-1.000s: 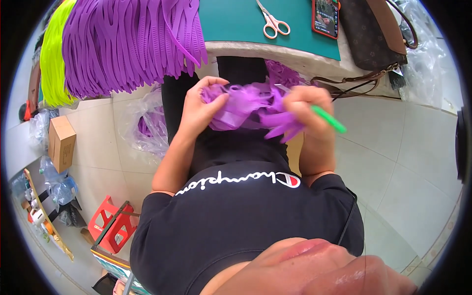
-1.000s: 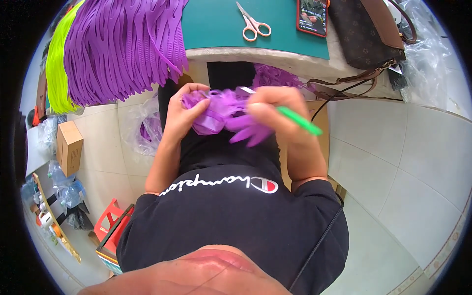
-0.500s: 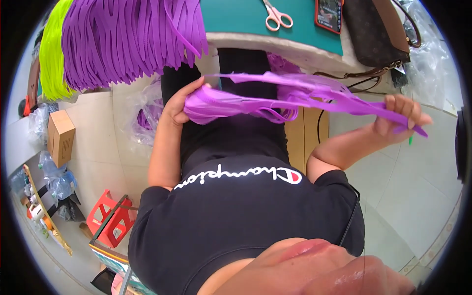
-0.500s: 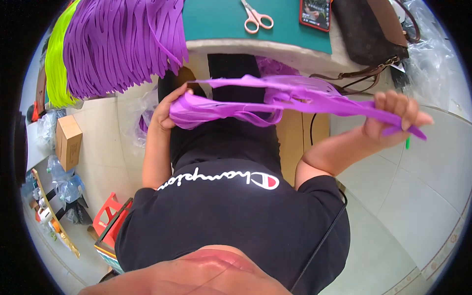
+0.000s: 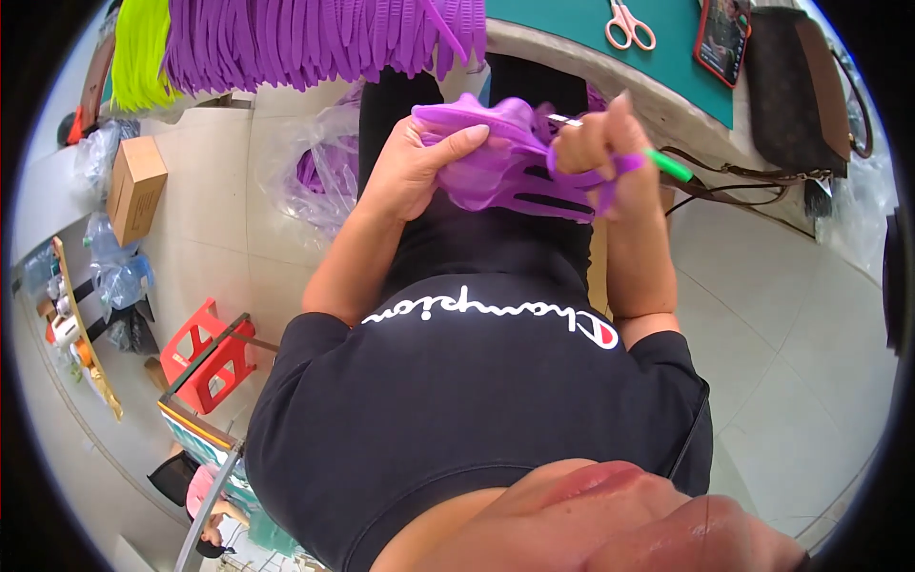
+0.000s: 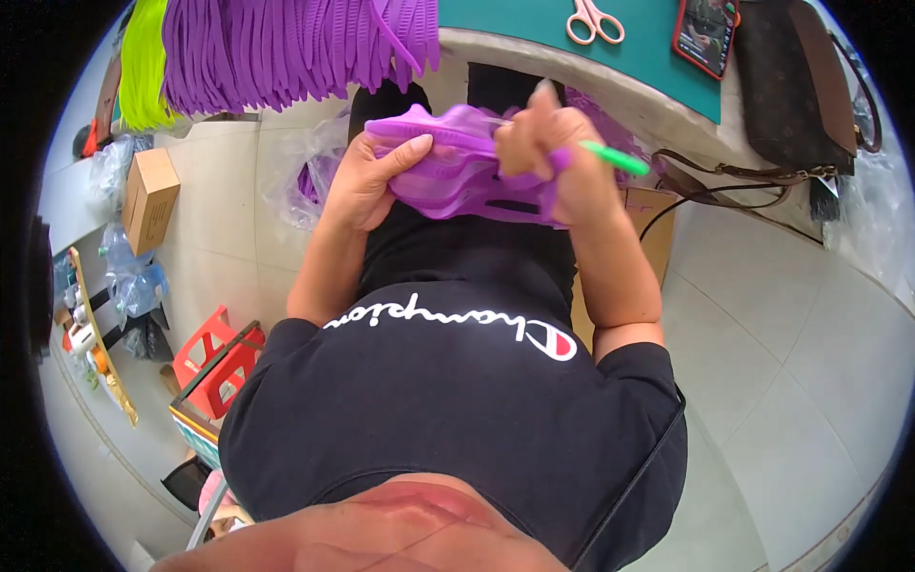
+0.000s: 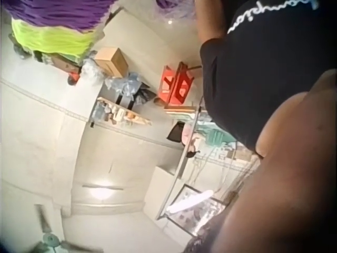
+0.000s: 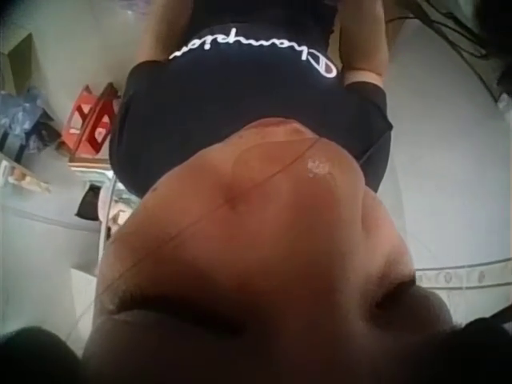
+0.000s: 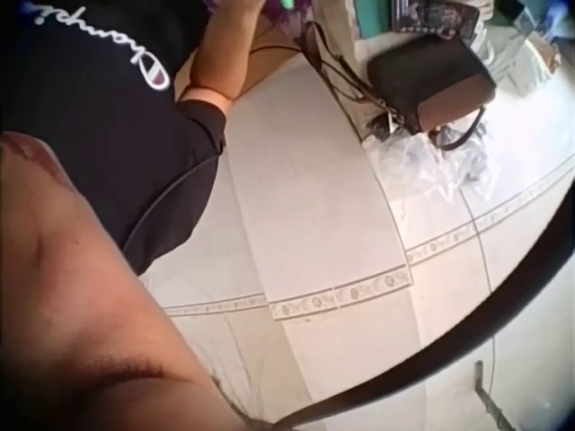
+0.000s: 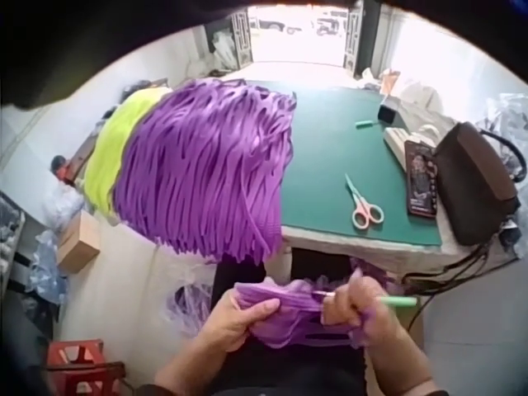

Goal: The person is gathering and organizing purple plastic fringe strips at a factory workbench using a crochet hook tool.

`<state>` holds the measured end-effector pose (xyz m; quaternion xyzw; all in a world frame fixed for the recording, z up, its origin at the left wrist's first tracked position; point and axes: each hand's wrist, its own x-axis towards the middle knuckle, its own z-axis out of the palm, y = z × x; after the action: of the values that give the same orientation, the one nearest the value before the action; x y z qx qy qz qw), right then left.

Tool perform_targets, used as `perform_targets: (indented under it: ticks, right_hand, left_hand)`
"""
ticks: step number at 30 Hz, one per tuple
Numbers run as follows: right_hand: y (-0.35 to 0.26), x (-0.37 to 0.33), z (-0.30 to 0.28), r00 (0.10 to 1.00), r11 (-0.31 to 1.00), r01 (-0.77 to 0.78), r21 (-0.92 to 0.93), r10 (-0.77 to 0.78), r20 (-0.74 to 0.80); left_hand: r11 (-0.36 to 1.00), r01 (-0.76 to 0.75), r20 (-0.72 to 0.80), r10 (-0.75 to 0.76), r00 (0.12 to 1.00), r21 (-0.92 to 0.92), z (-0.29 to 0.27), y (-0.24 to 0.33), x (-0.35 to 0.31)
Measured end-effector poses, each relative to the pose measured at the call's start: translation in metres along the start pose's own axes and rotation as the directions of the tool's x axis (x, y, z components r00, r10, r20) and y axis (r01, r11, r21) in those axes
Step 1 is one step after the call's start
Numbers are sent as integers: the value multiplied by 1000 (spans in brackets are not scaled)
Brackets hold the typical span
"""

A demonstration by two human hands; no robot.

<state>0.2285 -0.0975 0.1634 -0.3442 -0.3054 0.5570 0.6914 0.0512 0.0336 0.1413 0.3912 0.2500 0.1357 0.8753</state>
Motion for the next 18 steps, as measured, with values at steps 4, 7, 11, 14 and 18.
perform_targets:
  ticks: [4, 7, 11, 14, 18]
  right_hand:
    - [15, 1, 14, 999, 973, 41, -225, -36, 27]
    - [16, 0, 13, 999, 996, -10, -85, 14, 39]
    - [18, 0, 12, 997, 998, -51, 26, 49, 58]
    - [16, 0, 14, 996, 997, -65, 27, 63, 66]
    - [15, 0, 15, 996, 997, -68, 23, 66, 60]
  left_hand:
    - [996, -82, -32, 83, 996, 25, 9, 1, -6]
    - [991, -119, -7, 120, 993, 68, 14, 4, -9]
    - [989, -131, 34, 129, 991, 64, 14, 5, -8]
    - [987, -140, 28, 138, 990, 76, 16, 5, -8]
    - [983, -161, 37, 158, 987, 91, 16, 4, -8]
